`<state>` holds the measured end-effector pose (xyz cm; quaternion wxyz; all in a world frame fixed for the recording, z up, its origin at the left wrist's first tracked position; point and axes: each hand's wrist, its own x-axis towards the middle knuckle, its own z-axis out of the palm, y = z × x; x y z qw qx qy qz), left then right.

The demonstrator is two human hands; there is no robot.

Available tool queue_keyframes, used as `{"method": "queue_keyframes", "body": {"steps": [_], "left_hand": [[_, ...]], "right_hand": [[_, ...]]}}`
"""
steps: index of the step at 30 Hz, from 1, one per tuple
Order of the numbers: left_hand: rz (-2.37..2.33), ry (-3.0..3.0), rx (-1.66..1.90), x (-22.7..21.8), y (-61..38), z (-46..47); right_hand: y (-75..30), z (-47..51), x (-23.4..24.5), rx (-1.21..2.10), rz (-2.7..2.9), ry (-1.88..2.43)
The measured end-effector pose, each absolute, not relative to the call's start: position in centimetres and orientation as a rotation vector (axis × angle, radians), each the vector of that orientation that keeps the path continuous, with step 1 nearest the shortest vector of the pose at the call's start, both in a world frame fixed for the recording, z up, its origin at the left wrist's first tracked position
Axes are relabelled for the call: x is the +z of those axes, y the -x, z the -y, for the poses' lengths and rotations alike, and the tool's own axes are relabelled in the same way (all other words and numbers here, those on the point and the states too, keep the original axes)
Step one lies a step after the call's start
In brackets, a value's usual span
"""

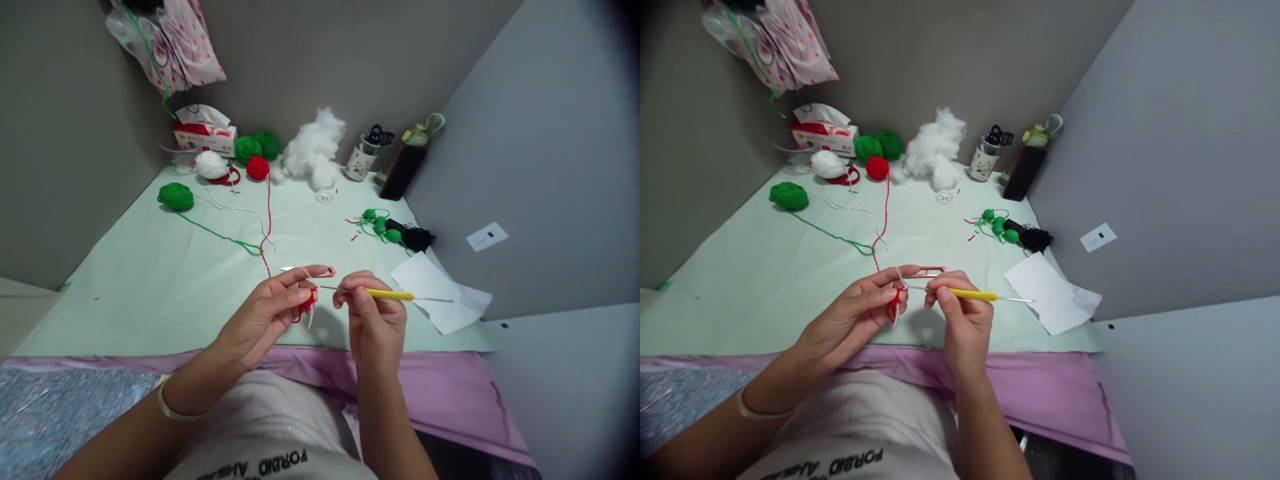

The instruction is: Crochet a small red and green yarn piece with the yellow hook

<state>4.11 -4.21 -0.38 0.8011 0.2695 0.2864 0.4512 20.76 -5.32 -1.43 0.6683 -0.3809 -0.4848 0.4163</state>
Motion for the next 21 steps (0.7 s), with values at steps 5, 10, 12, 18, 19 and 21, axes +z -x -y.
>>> {"method": "queue_keyframes", "body": {"steps": [5, 10, 12, 18, 19, 21], "left_hand": [[-0.617, -0.591, 0.97, -0.3, -4.0, 4.2], [-0.694, -0.776, 1.033, -0.1, -4.5, 4.5], [-0.68, -0.828, 1.061, -0.3, -4.7, 4.7], [-0.68, -0.865, 1.095, -0.7, -4.8, 4.9], [-0.685, -0.867, 1.1, -0.7, -4.8, 4.9], [-0.694, -0.872, 1.106, -0.8, -4.7, 4.8]], "right_hand": [[-21.4, 5.3, -0.7, 1.018, 0.997, 0.82], [-20.9, 5.4, -0.9, 1.008, 1.129, 0.758], [-20.5, 5.5, -1.2, 0.932, 1.23, 0.779], [-20.4, 5.5, -1.8, 0.98, 1.149, 0.786], [-20.5, 5.4, -1.8, 1.014, 1.116, 0.782], [-20.6, 5.4, -1.6, 1.064, 1.057, 0.773]]}}
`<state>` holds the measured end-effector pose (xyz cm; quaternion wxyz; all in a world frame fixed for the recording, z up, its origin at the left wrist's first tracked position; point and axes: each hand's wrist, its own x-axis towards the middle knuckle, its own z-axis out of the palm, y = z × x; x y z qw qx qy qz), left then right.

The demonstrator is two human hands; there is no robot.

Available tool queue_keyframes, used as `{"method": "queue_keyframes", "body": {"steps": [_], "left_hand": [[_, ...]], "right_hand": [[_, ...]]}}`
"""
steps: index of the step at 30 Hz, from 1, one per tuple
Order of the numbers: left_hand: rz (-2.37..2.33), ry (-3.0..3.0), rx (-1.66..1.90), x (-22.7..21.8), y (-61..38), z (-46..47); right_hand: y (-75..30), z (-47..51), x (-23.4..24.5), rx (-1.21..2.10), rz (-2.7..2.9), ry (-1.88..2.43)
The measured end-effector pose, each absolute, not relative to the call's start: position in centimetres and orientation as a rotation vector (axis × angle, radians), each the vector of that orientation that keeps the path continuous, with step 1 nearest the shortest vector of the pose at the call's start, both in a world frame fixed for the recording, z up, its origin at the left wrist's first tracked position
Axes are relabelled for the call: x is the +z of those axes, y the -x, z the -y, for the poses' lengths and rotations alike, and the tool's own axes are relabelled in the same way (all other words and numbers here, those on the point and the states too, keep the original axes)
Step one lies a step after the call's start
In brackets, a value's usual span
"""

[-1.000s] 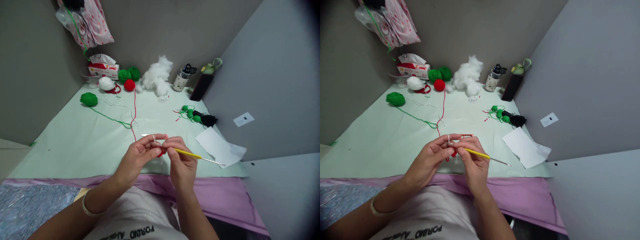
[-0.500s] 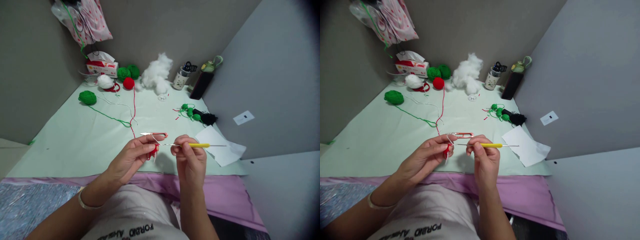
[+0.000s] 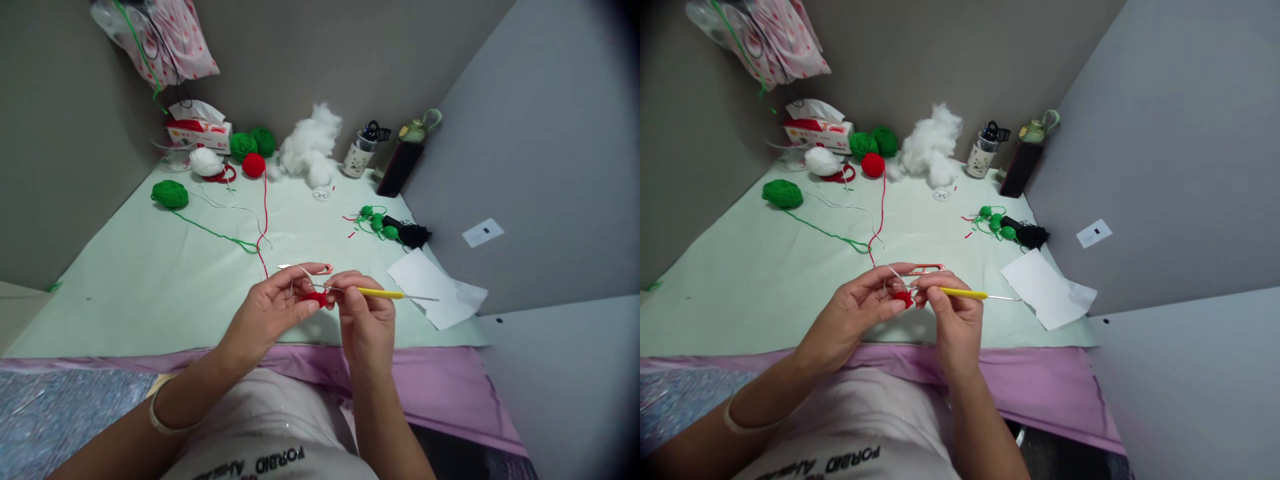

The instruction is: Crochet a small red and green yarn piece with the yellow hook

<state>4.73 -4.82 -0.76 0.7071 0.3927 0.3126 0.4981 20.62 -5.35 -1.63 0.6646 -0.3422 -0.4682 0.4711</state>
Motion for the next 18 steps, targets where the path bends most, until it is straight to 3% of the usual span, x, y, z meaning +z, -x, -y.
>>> {"method": "queue_keyframes", "body": {"steps": [18], "left_hand": [[-0.729, -0.819, 1.076, 0.4, -4.6, 4.9]], "right_hand": [[-20.8, 5.5, -1.0, 1.189, 1.026, 0.649]]}}
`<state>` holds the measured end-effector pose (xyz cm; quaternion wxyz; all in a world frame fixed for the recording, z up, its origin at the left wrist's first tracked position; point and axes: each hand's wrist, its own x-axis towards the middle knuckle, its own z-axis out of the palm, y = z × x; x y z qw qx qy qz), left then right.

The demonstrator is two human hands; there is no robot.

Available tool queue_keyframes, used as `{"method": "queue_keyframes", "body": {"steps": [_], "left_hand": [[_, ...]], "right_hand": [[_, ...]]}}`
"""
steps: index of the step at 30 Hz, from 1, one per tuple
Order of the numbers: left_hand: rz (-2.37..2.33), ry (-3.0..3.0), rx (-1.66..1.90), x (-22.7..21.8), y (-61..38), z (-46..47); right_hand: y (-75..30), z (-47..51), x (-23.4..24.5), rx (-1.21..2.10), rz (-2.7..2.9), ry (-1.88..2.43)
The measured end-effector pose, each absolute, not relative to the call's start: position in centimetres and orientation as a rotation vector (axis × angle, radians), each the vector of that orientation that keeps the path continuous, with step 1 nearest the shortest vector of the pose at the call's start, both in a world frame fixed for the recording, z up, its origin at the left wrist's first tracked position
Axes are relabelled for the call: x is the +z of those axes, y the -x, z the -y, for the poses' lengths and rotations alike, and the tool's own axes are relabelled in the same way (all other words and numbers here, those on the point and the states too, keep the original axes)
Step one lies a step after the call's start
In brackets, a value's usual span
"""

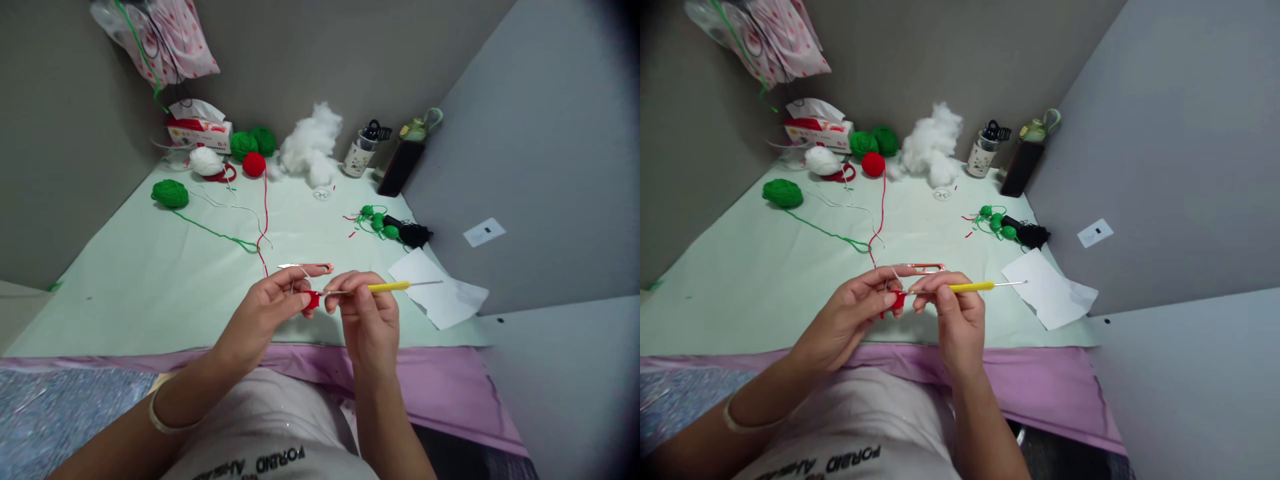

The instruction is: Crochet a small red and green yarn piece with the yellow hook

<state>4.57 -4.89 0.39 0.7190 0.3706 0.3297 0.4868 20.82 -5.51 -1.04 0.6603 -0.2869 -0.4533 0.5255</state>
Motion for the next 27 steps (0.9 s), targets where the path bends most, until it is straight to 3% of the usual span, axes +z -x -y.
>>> {"method": "queue_keyframes", "body": {"steps": [27], "left_hand": [[-0.851, -0.945, 1.243, 0.5, -5.2, 5.5]], "right_hand": [[-20.7, 7.2, -1.0, 0.538, 1.489, 0.862]]}}
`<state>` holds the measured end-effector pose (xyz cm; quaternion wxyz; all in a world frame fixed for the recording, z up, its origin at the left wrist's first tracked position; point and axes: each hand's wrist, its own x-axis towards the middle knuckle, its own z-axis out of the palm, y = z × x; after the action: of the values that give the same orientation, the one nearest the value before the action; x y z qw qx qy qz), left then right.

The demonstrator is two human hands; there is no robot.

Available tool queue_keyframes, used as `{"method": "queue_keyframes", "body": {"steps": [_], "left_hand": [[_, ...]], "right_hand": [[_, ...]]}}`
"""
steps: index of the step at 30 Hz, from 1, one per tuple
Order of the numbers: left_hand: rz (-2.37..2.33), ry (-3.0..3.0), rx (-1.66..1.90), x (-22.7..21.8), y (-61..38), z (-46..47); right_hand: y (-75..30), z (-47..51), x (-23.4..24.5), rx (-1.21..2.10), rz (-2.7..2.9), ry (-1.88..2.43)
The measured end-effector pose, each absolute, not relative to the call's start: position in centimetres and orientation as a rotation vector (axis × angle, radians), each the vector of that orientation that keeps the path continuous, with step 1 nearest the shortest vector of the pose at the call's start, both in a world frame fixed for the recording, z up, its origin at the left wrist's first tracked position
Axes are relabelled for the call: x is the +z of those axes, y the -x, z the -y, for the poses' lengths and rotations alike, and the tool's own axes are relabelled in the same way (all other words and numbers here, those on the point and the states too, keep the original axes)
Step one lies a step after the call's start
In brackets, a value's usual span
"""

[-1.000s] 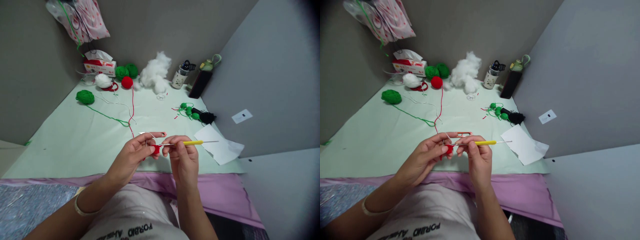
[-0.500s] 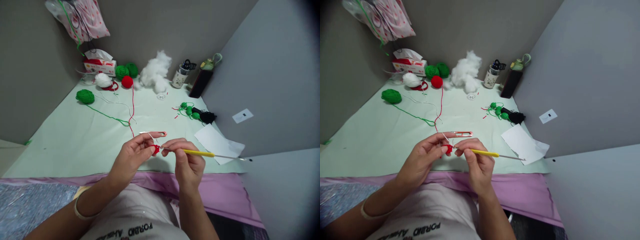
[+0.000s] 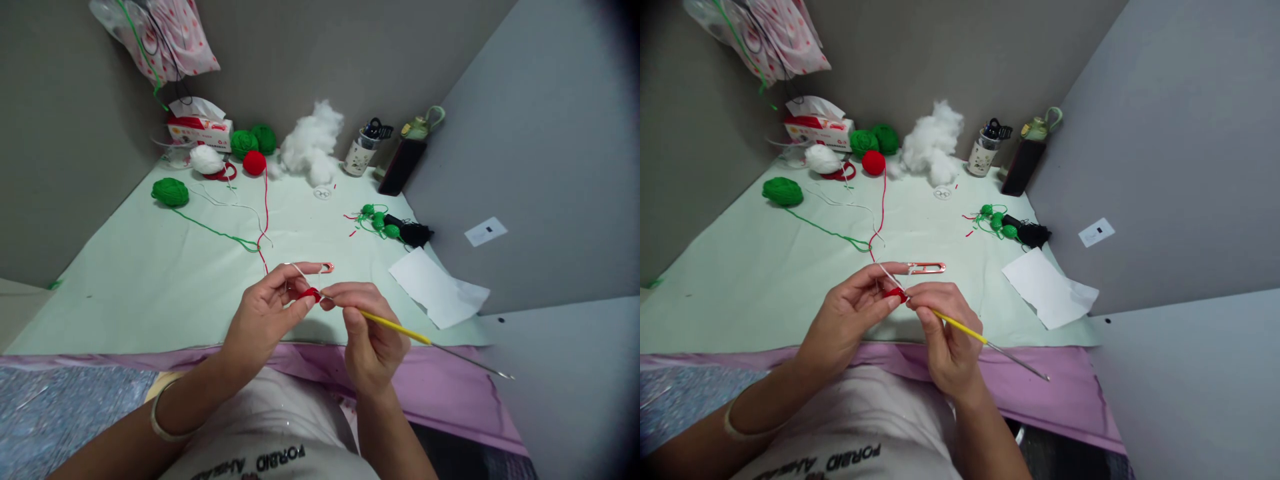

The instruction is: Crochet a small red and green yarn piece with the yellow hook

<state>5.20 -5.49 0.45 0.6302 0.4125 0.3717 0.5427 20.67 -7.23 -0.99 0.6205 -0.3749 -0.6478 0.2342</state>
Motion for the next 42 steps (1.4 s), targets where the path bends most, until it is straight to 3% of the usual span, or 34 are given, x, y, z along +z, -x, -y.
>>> {"method": "queue_keyframes", "body": {"steps": [8, 15, 20, 42], "left_hand": [[-0.776, -0.921, 1.228, -0.1, -5.5, 6.0], [-0.74, -0.858, 1.205, -0.4, -5.4, 5.7], [-0.754, -0.819, 1.091, 0.0, -5.1, 5.5], [-0.69, -0.706, 1.054, 0.0, -4.9, 5.0]], "right_hand": [[-19.9, 7.1, -1.8, 0.481, 1.403, 0.862], [-20.1, 6.1, -1.6, 0.931, 1.075, 0.772], [-20.2, 5.8, -1.4, 1.072, 0.989, 0.769], [-19.9, 6.1, -1.2, 1.032, 1.018, 0.79]]}}
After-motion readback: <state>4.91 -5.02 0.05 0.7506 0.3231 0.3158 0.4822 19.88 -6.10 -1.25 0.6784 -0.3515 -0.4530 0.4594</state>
